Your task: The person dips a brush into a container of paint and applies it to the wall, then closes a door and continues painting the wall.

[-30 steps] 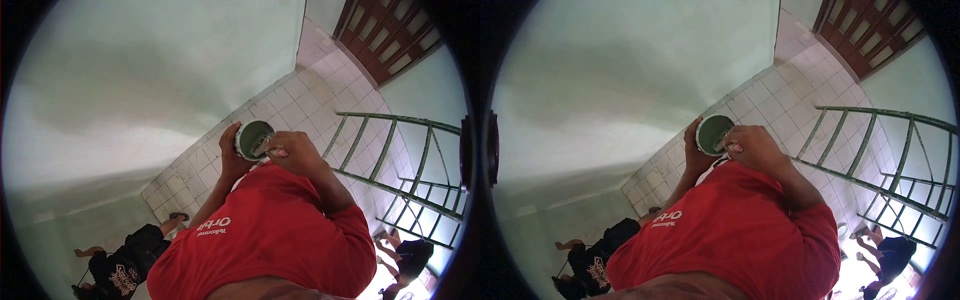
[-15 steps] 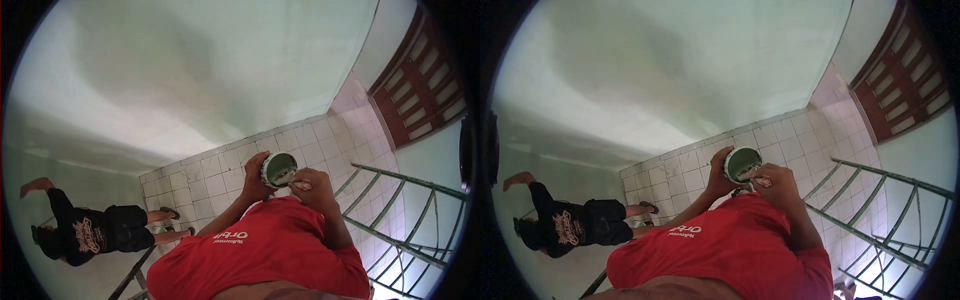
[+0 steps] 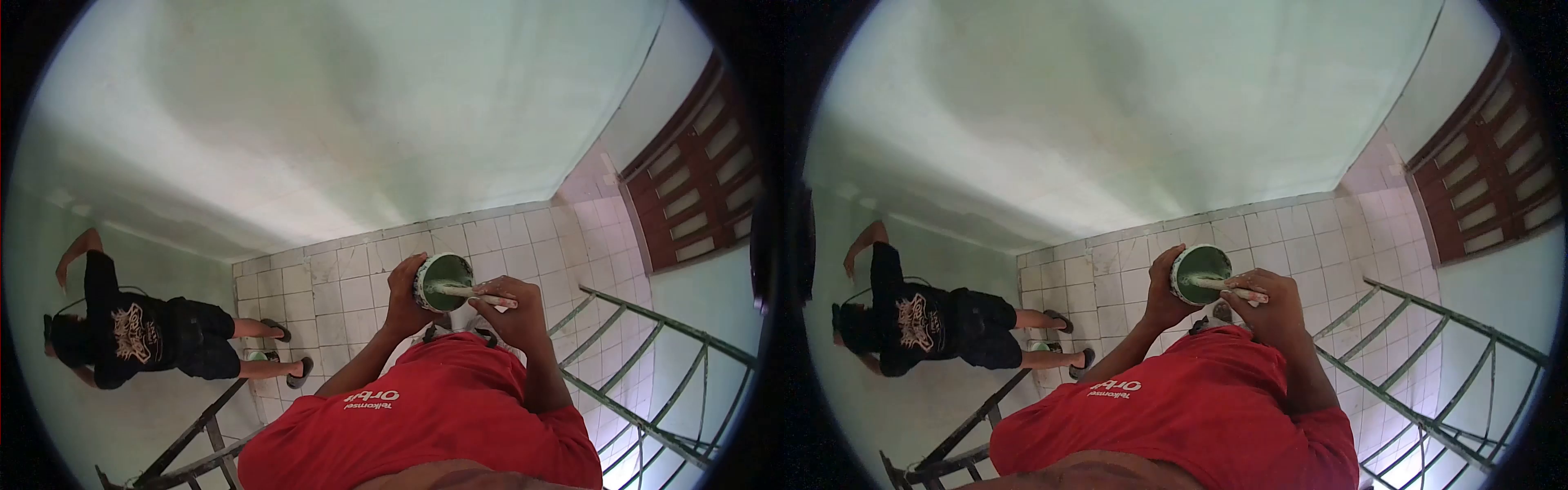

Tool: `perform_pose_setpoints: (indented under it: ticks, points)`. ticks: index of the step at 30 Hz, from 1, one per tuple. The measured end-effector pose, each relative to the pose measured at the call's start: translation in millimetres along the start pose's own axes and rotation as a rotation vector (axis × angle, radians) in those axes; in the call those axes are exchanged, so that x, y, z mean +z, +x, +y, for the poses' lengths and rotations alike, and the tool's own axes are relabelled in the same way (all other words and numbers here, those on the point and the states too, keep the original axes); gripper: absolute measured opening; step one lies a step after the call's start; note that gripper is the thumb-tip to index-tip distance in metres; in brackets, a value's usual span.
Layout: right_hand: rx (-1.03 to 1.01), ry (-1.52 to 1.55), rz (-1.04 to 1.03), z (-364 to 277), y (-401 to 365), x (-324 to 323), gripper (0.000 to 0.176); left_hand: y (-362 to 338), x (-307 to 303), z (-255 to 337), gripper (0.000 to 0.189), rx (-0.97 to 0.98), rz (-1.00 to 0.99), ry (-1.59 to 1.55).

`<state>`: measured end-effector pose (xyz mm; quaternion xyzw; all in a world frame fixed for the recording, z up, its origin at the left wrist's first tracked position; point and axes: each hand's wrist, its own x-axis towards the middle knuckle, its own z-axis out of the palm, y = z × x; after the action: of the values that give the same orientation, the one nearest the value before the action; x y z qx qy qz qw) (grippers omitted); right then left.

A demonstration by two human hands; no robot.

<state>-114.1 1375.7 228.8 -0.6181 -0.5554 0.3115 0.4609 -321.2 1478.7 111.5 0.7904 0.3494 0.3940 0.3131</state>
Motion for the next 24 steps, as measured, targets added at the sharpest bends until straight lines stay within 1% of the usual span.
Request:
perform_pose_setpoints:
  ticks: [3, 5, 6, 10, 13, 15, 16, 17, 20, 24]
  points:
    - [-0.001, 0.009, 0.027, 0.8, 1.3, -3.6, 0.017, 0.4, -0.1, 3.7, 0.110, -0.002, -0.002, 0.012]
    - [0.056, 0.114, 0.100, 5.4, 0.3, -5.9, 0.016, 1.4, 1.8, 9.4, 0.109, 0.004, -0.011, 0.004]
    - [0.051, 0.120, 0.099, 6.7, 2.1, -7.9, 0.016, 3.3, 2.2, 11.1, 0.109, 0.015, -0.014, 0.030]
    - [0.087, 0.090, 0.142, 8.1, 1.4, -16.3, 0.015, 10.7, 7.5, 11.1, 0.107, 0.021, -0.070, 0.009]
    - [0.148, 0.080, 0.178, 11.9, -6.8, -25.8, 0.013, 18.4, 19.4, 8.2, 0.110, 0.058, -0.064, -0.020]
    - [0.049, 0.154, 0.231, 19.1, -15.2, -33.6, 0.014, 23.8, 29.6, 8.2, 0.113, 0.038, -0.090, -0.074]
    - [0.066, 0.263, 0.228, 22.3, -17.3, -36.0, 0.013, 28.4, 32.2, 13.0, 0.114, 0.018, -0.107, -0.086]
    - [0.101, 0.256, 0.260, 24.9, -19.5, -38.4, 0.013, 33.2, 36.8, 14.4, 0.114, 0.013, -0.119, -0.124]
    - [0.077, 0.368, 0.300, 28.7, -18.4, -43.6, 0.007, 49.3, 44.5, 20.1, 0.113, 0.010, -0.190, -0.168]
    - [0.084, 0.320, 0.369, 28.3, -22.3, -63.2, 0.011, 68.9, 60.9, 27.0, 0.112, 0.077, -0.261, -0.139]
